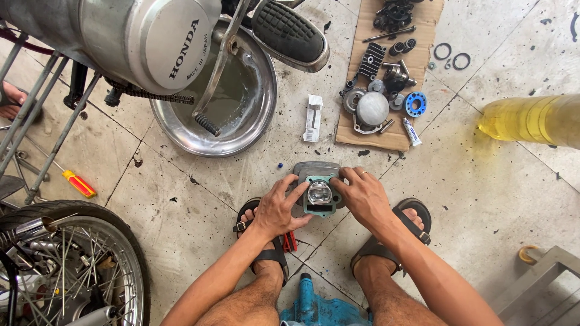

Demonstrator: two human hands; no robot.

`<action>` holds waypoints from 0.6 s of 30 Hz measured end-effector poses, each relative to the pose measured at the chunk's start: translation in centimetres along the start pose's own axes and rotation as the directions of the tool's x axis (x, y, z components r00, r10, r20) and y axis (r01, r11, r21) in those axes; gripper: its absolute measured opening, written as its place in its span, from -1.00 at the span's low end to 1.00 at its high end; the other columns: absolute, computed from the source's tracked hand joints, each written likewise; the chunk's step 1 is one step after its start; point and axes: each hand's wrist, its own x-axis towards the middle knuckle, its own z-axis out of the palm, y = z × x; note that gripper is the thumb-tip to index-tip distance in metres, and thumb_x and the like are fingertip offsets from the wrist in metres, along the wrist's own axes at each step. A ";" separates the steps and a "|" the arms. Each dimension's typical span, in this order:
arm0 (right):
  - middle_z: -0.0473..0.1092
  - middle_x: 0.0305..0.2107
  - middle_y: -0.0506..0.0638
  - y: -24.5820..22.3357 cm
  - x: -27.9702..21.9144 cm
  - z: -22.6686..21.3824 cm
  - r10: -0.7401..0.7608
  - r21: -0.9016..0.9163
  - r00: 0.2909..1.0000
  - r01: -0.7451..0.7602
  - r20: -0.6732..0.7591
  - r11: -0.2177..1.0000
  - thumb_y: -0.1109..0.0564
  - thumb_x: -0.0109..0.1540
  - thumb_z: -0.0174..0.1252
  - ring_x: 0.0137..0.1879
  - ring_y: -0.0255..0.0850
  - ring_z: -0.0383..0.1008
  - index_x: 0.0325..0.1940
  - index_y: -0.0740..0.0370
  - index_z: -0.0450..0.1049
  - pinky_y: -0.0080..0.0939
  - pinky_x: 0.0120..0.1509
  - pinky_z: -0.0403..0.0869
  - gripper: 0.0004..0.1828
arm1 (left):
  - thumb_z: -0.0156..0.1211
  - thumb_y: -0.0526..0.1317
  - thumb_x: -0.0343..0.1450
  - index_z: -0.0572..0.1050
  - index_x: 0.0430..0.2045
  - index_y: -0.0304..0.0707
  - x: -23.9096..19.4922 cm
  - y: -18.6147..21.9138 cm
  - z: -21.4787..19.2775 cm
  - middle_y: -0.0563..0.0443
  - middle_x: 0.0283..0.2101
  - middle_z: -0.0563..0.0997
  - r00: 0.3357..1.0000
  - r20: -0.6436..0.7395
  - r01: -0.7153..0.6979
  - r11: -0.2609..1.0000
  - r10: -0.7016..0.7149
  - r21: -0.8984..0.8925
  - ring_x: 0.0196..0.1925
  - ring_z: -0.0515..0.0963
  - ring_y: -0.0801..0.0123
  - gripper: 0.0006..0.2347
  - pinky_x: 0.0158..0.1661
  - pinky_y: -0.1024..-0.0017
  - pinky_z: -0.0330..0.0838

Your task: The person sits on the floor and applies sealant from a tube onto the mating surface of a motorcycle engine casing. They then place a gasket over the sealant and press it into place.

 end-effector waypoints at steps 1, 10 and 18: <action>0.39 -0.21 -0.09 0.0 0.0 -0.1 0.006 -0.007 1.000 -0.006 0.010 1.000 0.13 0.28 0.06 -0.07 -0.12 0.49 -0.10 -0.14 0.52 -0.18 -0.11 0.48 -0.81 | 0.49 0.01 0.08 0.47 0.13 -0.09 0.1 0.2 -0.2 -0.19 0.07 0.41 1.000 0.006 0.010 1.000 -0.010 -0.001 0.04 0.58 -0.08 -0.33 -0.08 0.10 0.59; 0.43 -0.19 -0.04 -0.4 -1.1 0.0 0.187 0.121 0.981 -0.180 -0.046 0.976 0.07 0.29 0.18 -0.10 -0.07 0.54 -0.05 -0.12 0.57 -0.13 -0.13 0.54 -0.84 | 0.50 0.01 0.08 0.47 0.14 -0.07 0.7 0.5 -0.4 -0.18 0.07 0.41 0.998 0.048 0.030 1.000 -0.030 0.008 0.03 0.58 -0.08 -0.32 -0.10 0.09 0.60; 0.45 -0.23 0.03 -1.8 -2.0 0.8 0.552 0.544 0.794 -0.589 0.253 0.598 0.07 0.01 0.45 -0.21 -0.08 0.54 0.11 0.07 0.52 0.00 -0.08 0.51 -0.42 | 0.47 0.02 0.11 0.46 0.15 -0.09 1.0 1.1 -1.0 -0.19 0.09 0.40 0.994 0.094 0.054 0.998 -0.056 0.018 0.07 0.56 -0.11 -0.33 -0.13 0.05 0.61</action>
